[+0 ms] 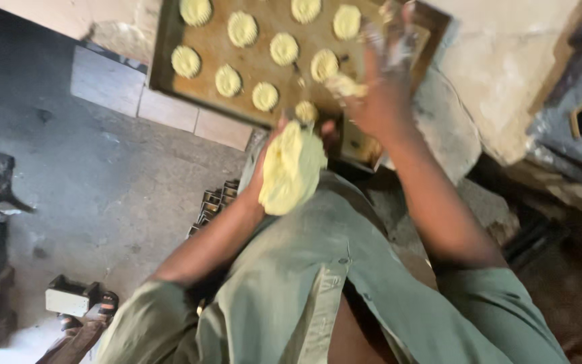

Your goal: The person pipes small circular portions of pale dough onto metal baking trays using a piping bag with a star tip. They repeatedly refill the bag from a bulk dough pile on the table and continue filling multiple trays in a production area.

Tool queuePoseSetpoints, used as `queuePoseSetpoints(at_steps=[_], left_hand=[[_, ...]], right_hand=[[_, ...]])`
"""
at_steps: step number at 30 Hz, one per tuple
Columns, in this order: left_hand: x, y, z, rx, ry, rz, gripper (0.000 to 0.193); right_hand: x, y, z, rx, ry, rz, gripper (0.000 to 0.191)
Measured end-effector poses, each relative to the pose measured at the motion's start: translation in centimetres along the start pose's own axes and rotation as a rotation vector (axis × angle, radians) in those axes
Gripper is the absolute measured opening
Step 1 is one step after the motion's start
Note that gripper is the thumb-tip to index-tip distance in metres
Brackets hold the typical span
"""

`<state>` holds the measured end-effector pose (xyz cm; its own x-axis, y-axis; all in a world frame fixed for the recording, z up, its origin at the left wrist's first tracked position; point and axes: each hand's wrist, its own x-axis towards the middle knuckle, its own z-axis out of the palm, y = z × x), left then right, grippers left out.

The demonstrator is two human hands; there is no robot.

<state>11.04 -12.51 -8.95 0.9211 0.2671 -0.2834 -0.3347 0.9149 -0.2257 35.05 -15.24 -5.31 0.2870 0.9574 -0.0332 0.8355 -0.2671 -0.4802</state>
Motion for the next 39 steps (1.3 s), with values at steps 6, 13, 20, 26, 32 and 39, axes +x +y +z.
queuePoseSetpoints(at_steps=[6, 13, 20, 26, 32, 39], left_hand=[[0.1, 3.3, 0.5, 0.241, 0.315, -0.044, 0.069], [9.9, 2.7, -3.0, 0.53, 0.514, -0.261, 0.044], [17.1, -3.6, -4.8, 0.478, 0.447, -0.504, 0.054], [23.3, -4.5, -3.0, 0.289, 0.305, -0.325, 0.052], [23.1, -5.1, -1.3, -0.064, 0.263, -0.24, 0.052], [22.3, -5.1, -0.8, -0.16, 0.235, -0.192, 0.046]], right_hand=[[6.0, -1.9, 4.2, -0.143, -0.269, 0.051, 0.097], [2.0, 3.1, -5.9, 0.268, -0.55, 0.215, 0.066], [2.6, 9.0, -5.3, -0.056, -0.881, 0.151, 0.038], [8.5, 13.1, -7.9, -0.283, -1.095, 0.32, 0.024], [10.5, 12.7, -4.8, -0.269, -0.675, -0.137, 0.01], [9.5, 12.3, -3.1, -0.312, -0.686, -0.031, 0.034]])
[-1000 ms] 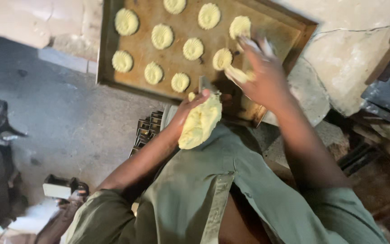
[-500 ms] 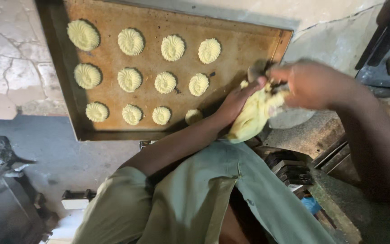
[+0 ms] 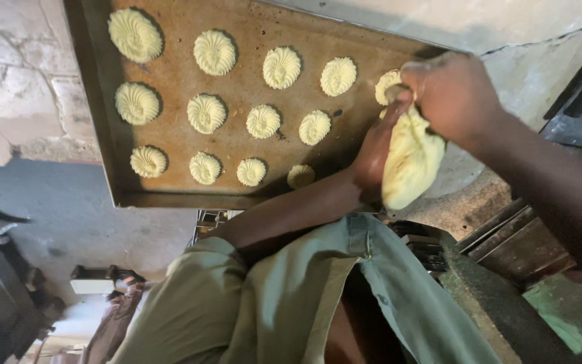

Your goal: The person pipes small circular portions of pale dough onto metal baking trays using a piping bag with a star tip. They repeatedly refill the bag from a bulk dough pile on the table and continue filling multiple trays in a production area.

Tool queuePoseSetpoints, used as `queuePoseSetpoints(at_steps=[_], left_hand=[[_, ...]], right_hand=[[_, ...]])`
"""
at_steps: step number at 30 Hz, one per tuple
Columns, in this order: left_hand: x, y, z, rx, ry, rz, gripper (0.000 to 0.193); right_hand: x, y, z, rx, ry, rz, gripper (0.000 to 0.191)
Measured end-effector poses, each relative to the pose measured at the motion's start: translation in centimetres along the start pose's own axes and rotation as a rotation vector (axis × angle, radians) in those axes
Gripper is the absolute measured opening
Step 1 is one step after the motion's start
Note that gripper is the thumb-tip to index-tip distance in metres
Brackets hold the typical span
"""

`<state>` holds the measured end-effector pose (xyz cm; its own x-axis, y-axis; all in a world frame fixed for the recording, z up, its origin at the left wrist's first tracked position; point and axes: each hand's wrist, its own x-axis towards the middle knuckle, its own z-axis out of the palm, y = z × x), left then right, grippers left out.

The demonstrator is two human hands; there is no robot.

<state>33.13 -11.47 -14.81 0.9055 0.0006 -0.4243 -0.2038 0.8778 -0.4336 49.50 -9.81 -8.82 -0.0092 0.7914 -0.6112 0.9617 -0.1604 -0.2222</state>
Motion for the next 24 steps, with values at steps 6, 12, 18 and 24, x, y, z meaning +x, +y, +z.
queuePoseSetpoints(at_steps=[6, 12, 18, 24], left_hand=[[-4.1, 0.6, -1.1, 0.184, 0.165, -0.113, 0.042], [-6.0, -1.7, -1.8, 0.045, 0.042, -0.026, 0.052], [-6.3, -3.1, -4.3, 0.08, 0.061, 0.059, 0.052], [-10.2, -3.0, -4.9, 0.167, 0.155, -0.124, 0.047]], right_hand=[[-2.7, -2.5, -5.5, 0.303, -0.511, -0.036, 0.047], [-3.3, -2.6, 4.5, 0.114, -0.244, 0.037, 0.014], [-2.9, -5.6, 4.7, -0.123, -0.132, 0.055, 0.031], [-6.6, -7.7, 0.5, 0.24, -0.698, 0.101, 0.034]])
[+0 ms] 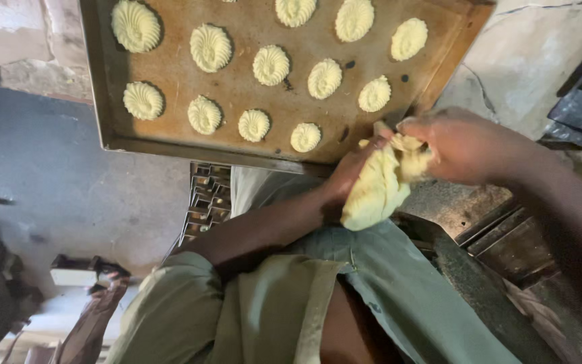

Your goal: The person pipes small circular portions of pale dough onto metal baking trays using a piping bag with a star tip. They repeatedly refill the bag from a bulk dough pile on the table and continue filling multiple trays in a production area.

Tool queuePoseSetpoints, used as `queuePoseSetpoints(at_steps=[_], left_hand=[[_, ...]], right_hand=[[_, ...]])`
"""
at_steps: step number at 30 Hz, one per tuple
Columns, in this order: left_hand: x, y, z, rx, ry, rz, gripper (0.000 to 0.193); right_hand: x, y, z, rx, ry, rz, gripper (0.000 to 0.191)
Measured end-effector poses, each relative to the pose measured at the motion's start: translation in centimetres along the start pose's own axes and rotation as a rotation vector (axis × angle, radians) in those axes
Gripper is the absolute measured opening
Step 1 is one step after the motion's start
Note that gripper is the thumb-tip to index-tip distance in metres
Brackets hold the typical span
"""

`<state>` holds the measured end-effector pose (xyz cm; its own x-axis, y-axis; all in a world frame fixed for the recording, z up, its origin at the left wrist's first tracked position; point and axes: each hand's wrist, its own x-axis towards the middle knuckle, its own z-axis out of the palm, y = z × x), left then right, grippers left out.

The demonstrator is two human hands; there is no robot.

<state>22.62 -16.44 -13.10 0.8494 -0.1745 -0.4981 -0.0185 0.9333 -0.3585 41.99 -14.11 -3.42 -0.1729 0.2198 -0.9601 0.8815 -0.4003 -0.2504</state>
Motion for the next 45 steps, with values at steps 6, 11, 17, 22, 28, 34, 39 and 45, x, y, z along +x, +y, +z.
queuePoseSetpoints(at_steps=[6, 11, 17, 22, 28, 34, 39, 45], left_hand=[[0.5, -2.4, -1.5, 0.216, 0.204, -0.042, 0.05], [1.3, -3.6, -3.7, -0.022, 0.17, 0.082, 0.046], [0.1, -5.5, -4.0, -0.24, 0.087, 0.222, 0.039], [-0.4, -6.3, -5.6, -0.235, 0.04, 0.227, 0.042], [-2.6, -5.6, -6.1, -0.102, -0.066, 0.202, 0.05], [-2.6, -3.6, -2.5, 0.29, -0.162, 0.359, 0.039], [-6.1, -2.2, 1.2, 0.172, -0.253, 0.226, 0.038], [-8.7, -1.2, 6.0, 0.531, -0.321, 0.236, 0.043]], right_hand=[[-0.1, -0.1, 2.0, -0.171, 0.266, -0.126, 0.027], [0.8, -3.1, 0.7, -0.077, 0.128, 0.059, 0.017], [4.3, -2.5, 6.1, -0.218, 0.4, -0.044, 0.012], [5.4, -1.3, 9.5, -0.257, 0.56, -0.059, 0.011], [-5.3, -3.4, 9.4, 0.069, 0.508, -0.307, 0.076], [-8.3, -6.0, 14.6, 0.699, 0.954, -0.547, 0.081], [-8.2, -6.5, 16.6, -0.077, 1.372, -0.335, 0.073], [-9.5, -7.4, 15.0, 0.347, 1.476, -0.602, 0.072]])
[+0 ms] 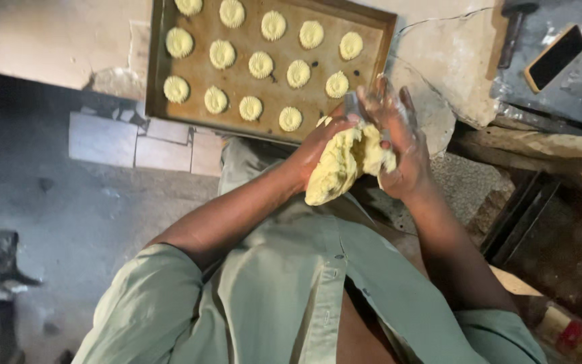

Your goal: The person pipes small circular portions of pale dough onto metal baking trays using a piping bag with a star tip. They repeatedly refill the bag from a bulk dough pile on the table and continue filling multiple trays in a production area.

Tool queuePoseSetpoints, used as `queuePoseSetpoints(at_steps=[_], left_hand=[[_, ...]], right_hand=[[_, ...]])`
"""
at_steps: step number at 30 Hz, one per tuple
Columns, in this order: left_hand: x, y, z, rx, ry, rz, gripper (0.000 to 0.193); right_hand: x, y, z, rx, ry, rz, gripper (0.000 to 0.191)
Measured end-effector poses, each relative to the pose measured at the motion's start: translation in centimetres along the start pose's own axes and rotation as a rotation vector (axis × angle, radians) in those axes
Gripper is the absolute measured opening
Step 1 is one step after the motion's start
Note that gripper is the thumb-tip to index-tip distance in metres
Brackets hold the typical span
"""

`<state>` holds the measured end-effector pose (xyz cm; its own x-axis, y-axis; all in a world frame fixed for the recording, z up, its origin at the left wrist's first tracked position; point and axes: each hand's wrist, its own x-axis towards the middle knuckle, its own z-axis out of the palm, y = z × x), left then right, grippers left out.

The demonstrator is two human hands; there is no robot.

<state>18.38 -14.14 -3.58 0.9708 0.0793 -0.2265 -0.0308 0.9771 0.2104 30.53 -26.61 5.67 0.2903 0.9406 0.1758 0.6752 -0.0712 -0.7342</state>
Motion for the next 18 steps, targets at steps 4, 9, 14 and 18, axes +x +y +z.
queuePoseSetpoints(at_steps=[4, 9, 14, 18], left_hand=[[-0.2, 5.7, 2.3, 0.039, -0.059, -0.076, 0.052], [-0.9, 12.9, 4.2, -0.359, -0.211, -0.101, 0.051], [-2.3, 20.1, 1.1, -0.37, -0.158, -0.178, 0.045], [-4.4, 23.4, -3.1, -0.273, -0.063, -0.312, 0.044]], right_hand=[[1.6, -1.3, 3.1, -0.144, 0.173, -0.028, 0.065], [7.4, -5.4, 8.8, -0.055, 0.349, -0.188, 0.07], [14.2, -9.3, 12.1, 0.048, 0.355, -0.186, 0.071], [16.3, -11.2, 13.4, -0.066, 0.246, 0.099, 0.071]])
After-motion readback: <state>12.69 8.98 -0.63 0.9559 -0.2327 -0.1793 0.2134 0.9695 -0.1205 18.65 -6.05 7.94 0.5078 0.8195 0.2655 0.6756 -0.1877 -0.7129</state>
